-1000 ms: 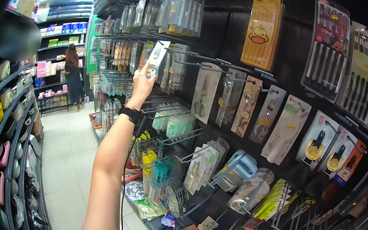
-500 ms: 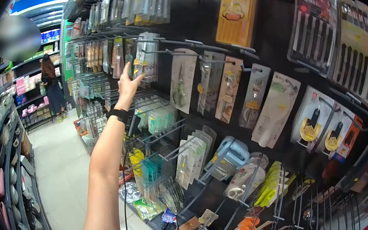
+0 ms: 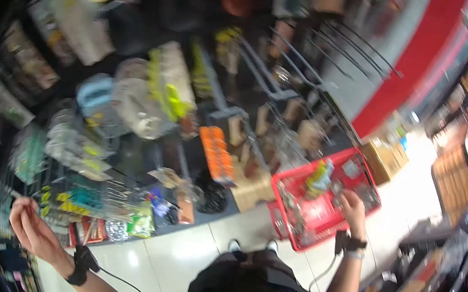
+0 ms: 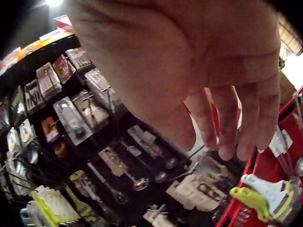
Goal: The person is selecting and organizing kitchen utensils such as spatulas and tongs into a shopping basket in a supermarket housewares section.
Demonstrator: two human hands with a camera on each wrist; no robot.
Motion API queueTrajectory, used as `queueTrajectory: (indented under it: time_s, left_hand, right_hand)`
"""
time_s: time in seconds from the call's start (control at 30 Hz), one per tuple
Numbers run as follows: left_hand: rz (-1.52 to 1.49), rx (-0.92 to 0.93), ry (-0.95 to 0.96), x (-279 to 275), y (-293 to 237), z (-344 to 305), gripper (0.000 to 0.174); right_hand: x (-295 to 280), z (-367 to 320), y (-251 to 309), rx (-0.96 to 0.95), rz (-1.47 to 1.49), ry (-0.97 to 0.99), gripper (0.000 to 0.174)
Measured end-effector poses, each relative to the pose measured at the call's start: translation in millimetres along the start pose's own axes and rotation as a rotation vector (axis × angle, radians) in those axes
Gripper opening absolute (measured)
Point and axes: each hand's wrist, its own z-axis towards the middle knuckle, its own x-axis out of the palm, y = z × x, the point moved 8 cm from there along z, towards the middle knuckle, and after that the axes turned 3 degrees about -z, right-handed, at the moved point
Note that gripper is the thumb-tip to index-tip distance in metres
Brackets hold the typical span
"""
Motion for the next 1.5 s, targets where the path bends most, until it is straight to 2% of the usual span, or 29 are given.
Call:
queueTrajectory:
  time_s: [0.03, 0.1, 0.13, 0.17, 0.2, 0.3, 0.33, 0.37, 0.4, 0.43, 0.47, 0.5, 0.53, 0.57, 0.6, 0.67, 0.77, 0.8, 0.9, 0.93, 1.03, 1.07, 1.2, 1.27, 1.3, 1.37, 1.4, 1.43, 1.5]
  left_hand:
    - [-0.001, -0.131, 0.009, 23, 9, -15, 0.019]
    - [-0.166, -0.303, 0.199, 72, 37, -42, 0.018]
    - [-0.176, -0.388, 0.197, 92, 51, -57, 0.017]
    - [-0.139, -0.480, 0.201, 116, 60, -73, 0.016]
    - [-0.094, -0.529, 0.254, 139, 68, -89, 0.015]
    - [0.145, -0.654, 0.448, 197, 81, -133, 0.011]
    - [0.177, -0.729, 0.507, 210, 87, -147, 0.005]
    - [0.183, -0.734, 0.513, 218, 91, -157, 0.005]
    - [0.234, -0.667, 0.684, 235, 92, -170, 0.003]
    - [0.284, -0.596, 0.854, 251, 89, -181, 0.005]
    - [0.289, -0.598, 0.856, 260, 85, -184, 0.005]
    - [0.338, -0.502, 0.958, 276, 77, -190, 0.008]
    - [0.387, -0.403, 1.057, 289, 69, -196, 0.011]
    - [0.393, -0.405, 1.055, 294, 66, -200, 0.011]
    - [0.387, -0.420, 1.072, 297, 65, -205, 0.014]
    - [0.378, -0.445, 1.091, 298, 67, -217, 0.017]
    - [0.417, -0.457, 1.105, 298, 67, -225, 0.017]
    - [0.415, -0.473, 1.107, 297, 67, -229, 0.018]
    - [0.405, -0.434, 1.147, 298, 69, -239, 0.019]
    - [0.410, -0.437, 1.142, 298, 70, -241, 0.019]
    - [0.365, -0.463, 1.161, 303, 69, -248, 0.018]
    - [0.364, -0.461, 1.160, 304, 69, -250, 0.018]
    - [0.341, -0.457, 1.204, 312, 67, -255, 0.019]
    - [0.331, -0.454, 1.222, 314, 66, -256, 0.019]
    - [0.330, -0.444, 1.234, 315, 65, -257, 0.019]
    - [0.324, -0.427, 1.247, 316, 63, -258, 0.020]
    - [0.324, -0.437, 1.250, 316, 63, -259, 0.020]
    - [0.322, -0.447, 1.253, 317, 63, -259, 0.020]
    - [0.309, -0.444, 1.259, 319, 58, -258, 0.020]
  right_hand:
    - [-9, 5, -34, 0.061, -0.056, -0.005, 0.025]
    - [-20, 0, -57, 0.050, -0.170, -0.016, 0.026]
    - [-20, -4, -68, 0.120, -0.212, 0.027, 0.027]
    - [-19, -6, -83, 0.188, -0.249, 0.073, 0.027]
    - [-17, -8, -96, 0.172, -0.293, 0.054, 0.030]
    - [11, -6, -138, 0.290, -0.364, 0.246, 0.037]
    - [21, -6, -137, 0.301, -0.354, 0.293, 0.039]
    - [31, -7, -135, 0.310, -0.343, 0.341, 0.042]
    - [47, -6, -137, 0.254, -0.277, 0.453, 0.053]
    - [56, -7, -118, 0.217, -0.337, 0.503, 0.062]
    - [75, -8, -123, 0.185, -0.312, 0.599, 0.075]
    - [86, -8, -128, 0.184, -0.309, 0.603, 0.075]
    - [104, -13, -128, 0.187, -0.284, 0.711, 0.084]
    - [119, -19, -123, 0.189, -0.258, 0.819, 0.093]
    - [124, -18, -119, 0.185, -0.257, 0.825, 0.093]
    - [131, -30, -102, 0.302, -0.136, 0.995, 0.106]
    - [132, -40, -92, 0.397, -0.083, 1.063, 0.113]
    - [141, -39, -118, 0.314, -0.333, 1.032, 0.108]
    - [165, -52, -163, 0.354, -0.167, 1.088, 0.100]
    - [162, -54, -156, 0.389, -0.116, 1.085, 0.093]
    - [157, -53, -139, 0.371, 0.050, 1.089, 0.093]
    - [151, -55, -137, 0.427, 0.132, 1.056, 0.094]
    - [154, -50, -141, 0.410, 0.031, 1.082, 0.100]
    - [165, -47, -128, 0.238, 0.104, 1.096, 0.104]
    - [165, -47, -129, 0.234, 0.105, 1.092, 0.104]
    - [148, -45, -86, 0.347, 0.346, 0.971, 0.103]
    - [162, -35, -114, 0.142, 0.220, 0.868, 0.095]
    - [159, -32, -108, 0.140, 0.217, 0.859, 0.095]
    - [160, -27, -90, -0.034, -0.035, 0.820, 0.086]
